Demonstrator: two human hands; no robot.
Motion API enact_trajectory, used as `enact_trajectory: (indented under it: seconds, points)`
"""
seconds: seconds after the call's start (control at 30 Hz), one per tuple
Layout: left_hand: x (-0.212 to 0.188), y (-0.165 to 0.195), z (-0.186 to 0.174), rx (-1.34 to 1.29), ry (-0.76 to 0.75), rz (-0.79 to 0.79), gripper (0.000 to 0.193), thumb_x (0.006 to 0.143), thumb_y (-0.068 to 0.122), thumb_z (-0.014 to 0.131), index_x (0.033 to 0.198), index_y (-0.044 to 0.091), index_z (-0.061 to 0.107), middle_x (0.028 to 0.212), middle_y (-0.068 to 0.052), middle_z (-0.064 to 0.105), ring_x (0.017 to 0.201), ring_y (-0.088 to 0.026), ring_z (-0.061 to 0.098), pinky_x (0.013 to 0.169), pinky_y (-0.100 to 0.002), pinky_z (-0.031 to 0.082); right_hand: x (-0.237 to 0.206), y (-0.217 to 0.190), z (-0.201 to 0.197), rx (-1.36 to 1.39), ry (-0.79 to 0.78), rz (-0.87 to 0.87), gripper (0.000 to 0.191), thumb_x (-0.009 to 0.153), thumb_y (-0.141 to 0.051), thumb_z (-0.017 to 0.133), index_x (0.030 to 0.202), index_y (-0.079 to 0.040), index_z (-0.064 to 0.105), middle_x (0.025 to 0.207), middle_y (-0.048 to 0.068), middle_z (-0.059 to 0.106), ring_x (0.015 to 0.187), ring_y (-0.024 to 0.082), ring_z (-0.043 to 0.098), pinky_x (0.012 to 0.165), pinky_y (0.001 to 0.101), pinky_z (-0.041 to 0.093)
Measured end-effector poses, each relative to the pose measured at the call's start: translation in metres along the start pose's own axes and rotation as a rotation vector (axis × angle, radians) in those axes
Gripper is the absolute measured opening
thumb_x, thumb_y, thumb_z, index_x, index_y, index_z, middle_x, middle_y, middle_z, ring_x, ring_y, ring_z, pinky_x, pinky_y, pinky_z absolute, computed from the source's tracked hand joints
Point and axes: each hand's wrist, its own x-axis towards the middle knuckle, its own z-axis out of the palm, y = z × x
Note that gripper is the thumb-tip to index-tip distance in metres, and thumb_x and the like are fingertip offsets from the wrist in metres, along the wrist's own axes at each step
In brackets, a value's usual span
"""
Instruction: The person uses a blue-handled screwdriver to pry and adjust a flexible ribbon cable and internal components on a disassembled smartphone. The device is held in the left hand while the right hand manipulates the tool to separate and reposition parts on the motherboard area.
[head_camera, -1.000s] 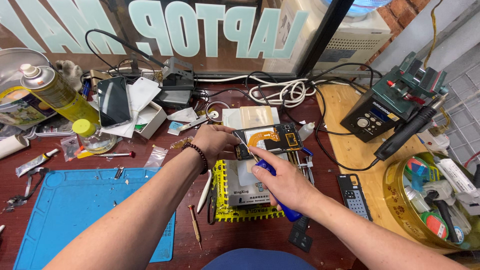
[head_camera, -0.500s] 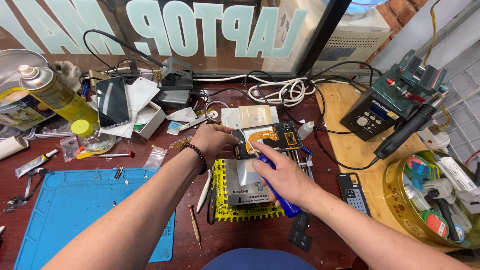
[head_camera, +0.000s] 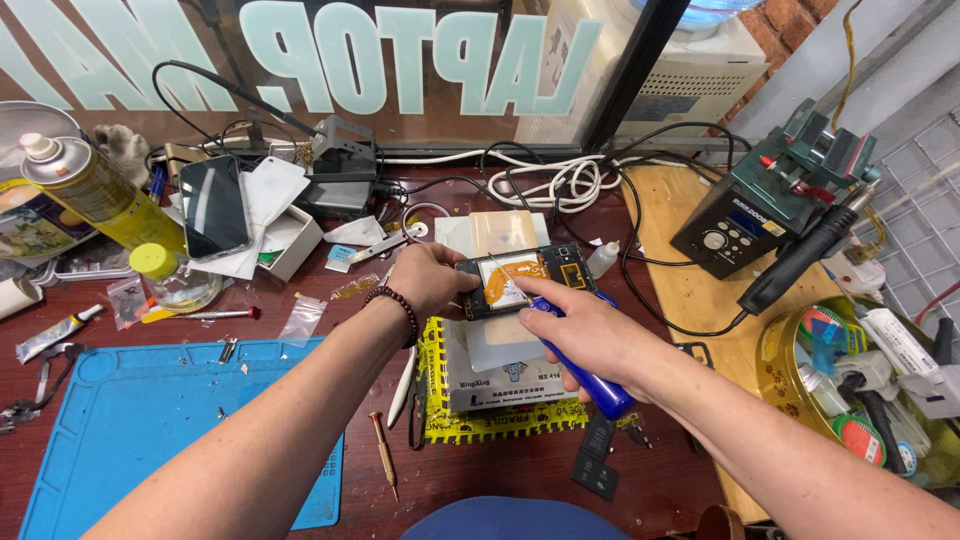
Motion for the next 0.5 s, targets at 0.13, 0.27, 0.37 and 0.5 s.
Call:
enact_trajectory:
  seconds: [0.13, 0.27, 0.37, 0.5]
  points:
    - [0.008, -0.005, 0.002, -0.012, -0.015, 0.018, 0.029, 0.082, 0.003, 0.077, 0.108, -0.003, 0.067, 0.094, -0.013, 0.075, 0.077, -0.021, 0.076, 0.061, -0.037, 0.067, -0.001, 0.0, 0.002, -0.005, -0.018, -0.01, 0.059, 0.097, -0.039, 0.057, 0.154, -0.044, 0.043, 0.071, 0.002, 0.052, 0.044, 0.014, 0.053, 0.037, 0.0299, 0.046]
    - [0.008, -0.007, 0.003, 0.087, 0.019, 0.057, 0.033, 0.08, 0.006, 0.08, 0.109, -0.001, 0.066, 0.092, -0.011, 0.075, 0.073, -0.018, 0.073, 0.057, -0.033, 0.062, -0.002, 0.001, 0.004, -0.01, -0.024, -0.042, 0.06, 0.097, -0.038, 0.057, 0.154, -0.043, 0.041, 0.07, 0.003, 0.052, 0.042, 0.014, 0.053, 0.035, 0.0295, 0.045]
    - [0.004, -0.005, 0.003, 0.164, 0.054, 0.077, 0.035, 0.079, 0.008, 0.082, 0.109, 0.0, 0.066, 0.089, -0.01, 0.073, 0.067, -0.019, 0.068, 0.052, -0.032, 0.056, -0.002, 0.002, 0.003, -0.023, -0.032, -0.066, 0.06, 0.097, -0.037, 0.056, 0.154, -0.041, 0.041, 0.07, 0.003, 0.052, 0.041, 0.014, 0.053, 0.035, 0.0293, 0.045]
    - [-0.002, 0.0, 0.004, 0.161, 0.057, 0.08, 0.035, 0.079, 0.008, 0.082, 0.108, -0.001, 0.065, 0.088, -0.009, 0.071, 0.065, -0.02, 0.068, 0.048, -0.032, 0.055, -0.003, 0.002, 0.003, -0.031, -0.028, -0.069, 0.06, 0.096, -0.037, 0.057, 0.154, -0.04, 0.041, 0.07, 0.003, 0.052, 0.041, 0.013, 0.053, 0.035, 0.0294, 0.046]
